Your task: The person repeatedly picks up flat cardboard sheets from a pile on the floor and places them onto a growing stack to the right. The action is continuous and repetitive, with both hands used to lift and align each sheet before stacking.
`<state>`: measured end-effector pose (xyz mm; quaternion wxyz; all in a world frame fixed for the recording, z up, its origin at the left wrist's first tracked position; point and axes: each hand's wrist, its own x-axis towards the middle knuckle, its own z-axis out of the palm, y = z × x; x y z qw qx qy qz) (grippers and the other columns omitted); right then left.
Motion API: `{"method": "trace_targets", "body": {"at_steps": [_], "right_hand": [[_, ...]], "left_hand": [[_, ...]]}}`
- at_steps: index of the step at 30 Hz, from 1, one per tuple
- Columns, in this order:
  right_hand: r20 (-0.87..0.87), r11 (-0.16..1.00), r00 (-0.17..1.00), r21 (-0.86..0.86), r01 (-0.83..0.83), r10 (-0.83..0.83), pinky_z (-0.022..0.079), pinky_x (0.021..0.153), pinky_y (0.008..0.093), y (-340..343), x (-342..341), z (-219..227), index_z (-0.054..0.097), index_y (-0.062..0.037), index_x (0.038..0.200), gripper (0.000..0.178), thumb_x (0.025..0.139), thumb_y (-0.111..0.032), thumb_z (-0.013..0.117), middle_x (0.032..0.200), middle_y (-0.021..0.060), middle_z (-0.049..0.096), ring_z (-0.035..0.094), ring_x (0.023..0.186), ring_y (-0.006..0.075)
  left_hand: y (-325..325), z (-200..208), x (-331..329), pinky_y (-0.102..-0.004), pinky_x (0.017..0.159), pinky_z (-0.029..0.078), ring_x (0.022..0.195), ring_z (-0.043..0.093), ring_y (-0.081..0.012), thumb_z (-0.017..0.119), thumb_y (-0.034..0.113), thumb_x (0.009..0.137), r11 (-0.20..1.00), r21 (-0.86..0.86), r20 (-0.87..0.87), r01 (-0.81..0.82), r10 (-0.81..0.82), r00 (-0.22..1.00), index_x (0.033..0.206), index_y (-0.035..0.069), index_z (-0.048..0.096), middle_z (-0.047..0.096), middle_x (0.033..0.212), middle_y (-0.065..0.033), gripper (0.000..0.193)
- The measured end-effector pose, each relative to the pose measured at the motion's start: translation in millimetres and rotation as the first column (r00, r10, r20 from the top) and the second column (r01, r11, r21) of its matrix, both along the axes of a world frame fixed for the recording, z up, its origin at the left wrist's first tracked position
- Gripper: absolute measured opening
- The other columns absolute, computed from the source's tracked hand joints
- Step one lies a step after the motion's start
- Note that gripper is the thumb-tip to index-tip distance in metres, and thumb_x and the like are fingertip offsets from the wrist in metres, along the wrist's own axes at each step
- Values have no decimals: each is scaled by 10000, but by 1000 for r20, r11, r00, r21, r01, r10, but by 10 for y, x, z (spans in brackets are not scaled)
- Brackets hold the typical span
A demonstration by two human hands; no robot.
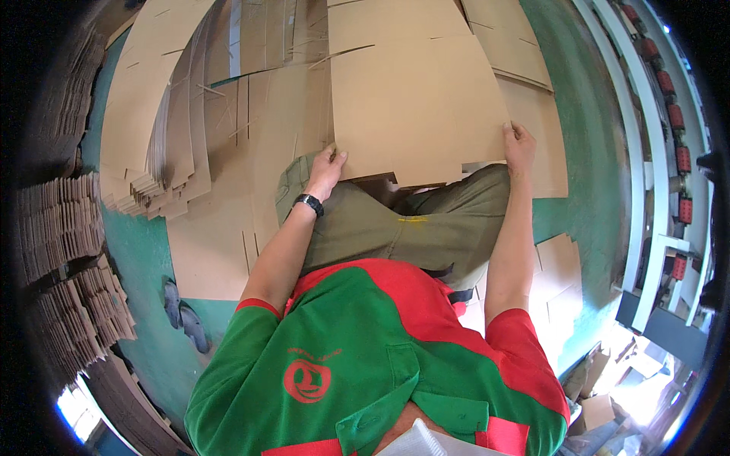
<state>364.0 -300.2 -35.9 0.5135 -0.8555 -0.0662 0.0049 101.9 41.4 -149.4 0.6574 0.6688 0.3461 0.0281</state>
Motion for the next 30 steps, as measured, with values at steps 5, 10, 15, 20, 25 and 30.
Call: {"method": "trace_targets", "body": {"at_steps": [5, 10, 15, 20, 25, 30], "right_hand": [[48, 999, 998, -10, 32, -31, 492, 760, 275, 1, -14, 32, 670, 71, 1077, 317, 915, -198, 626, 916, 109, 706, 634, 831, 141], [5, 999, 1000, 21, 28, -28, 493, 771, 278, 13, -52, 73, 662, 87, 1087, 343, 921, -210, 623, 928, 127, 704, 635, 840, 150], [43, 990, 999, -143, 12, -5, 492, 850, 277, 17, -123, 232, 638, 91, 1144, 357, 930, -194, 622, 1031, 128, 693, 632, 945, 150], [86, 998, 995, -36, 56, -53, 488, 834, 287, 24, -107, 228, 653, 91, 1105, 342, 918, -195, 626, 999, 139, 697, 630, 920, 165], [65, 994, 997, 107, 36, -43, 487, 831, 275, -5, -81, 133, 641, 103, 1116, 339, 919, -172, 628, 983, 121, 693, 625, 900, 150], [22, 990, 999, 135, 26, -29, 486, 830, 270, -35, -99, 131, 635, 110, 1120, 339, 924, -166, 624, 977, 117, 691, 619, 891, 143]], "left_hand": [[-22, -115, 14, -277, 777, 467, 891, 574, -143, 614, 243, 944, 996, 89, 54, -23, 18, 998, 1271, -49, 538, 646, 1043, -87, 446], [-53, -2, -2, -296, 852, 475, 960, 594, -159, 612, 219, 946, 995, -88, 81, -45, 52, 995, 1276, -44, 535, 652, 1113, -106, 428], [-45, 64, -23, -310, 915, 467, 1021, 596, -174, 602, 184, 947, 999, 12, 64, 40, -41, 997, 1275, -51, 532, 647, 1168, -111, 409], [-50, -16, -17, -333, 890, 485, 1004, 625, -221, 618, 174, 926, 989, -148, 210, -3, 34, 977, 1267, -71, 530, 664, 1120, -166, 429], [-35, -10, -10, -318, 927, 471, 1060, 610, -215, 604, 129, 929, 997, -71, 156, 2, 10, 988, 1289, -83, 510, 636, 1193, -171, 428], [-38, 99, -24, -313, 926, 471, 1058, 610, -213, 605, 126, 927, 992, -124, 177, 8, 14, 984, 1286, -89, 508, 637, 1191, -169, 429]]}}
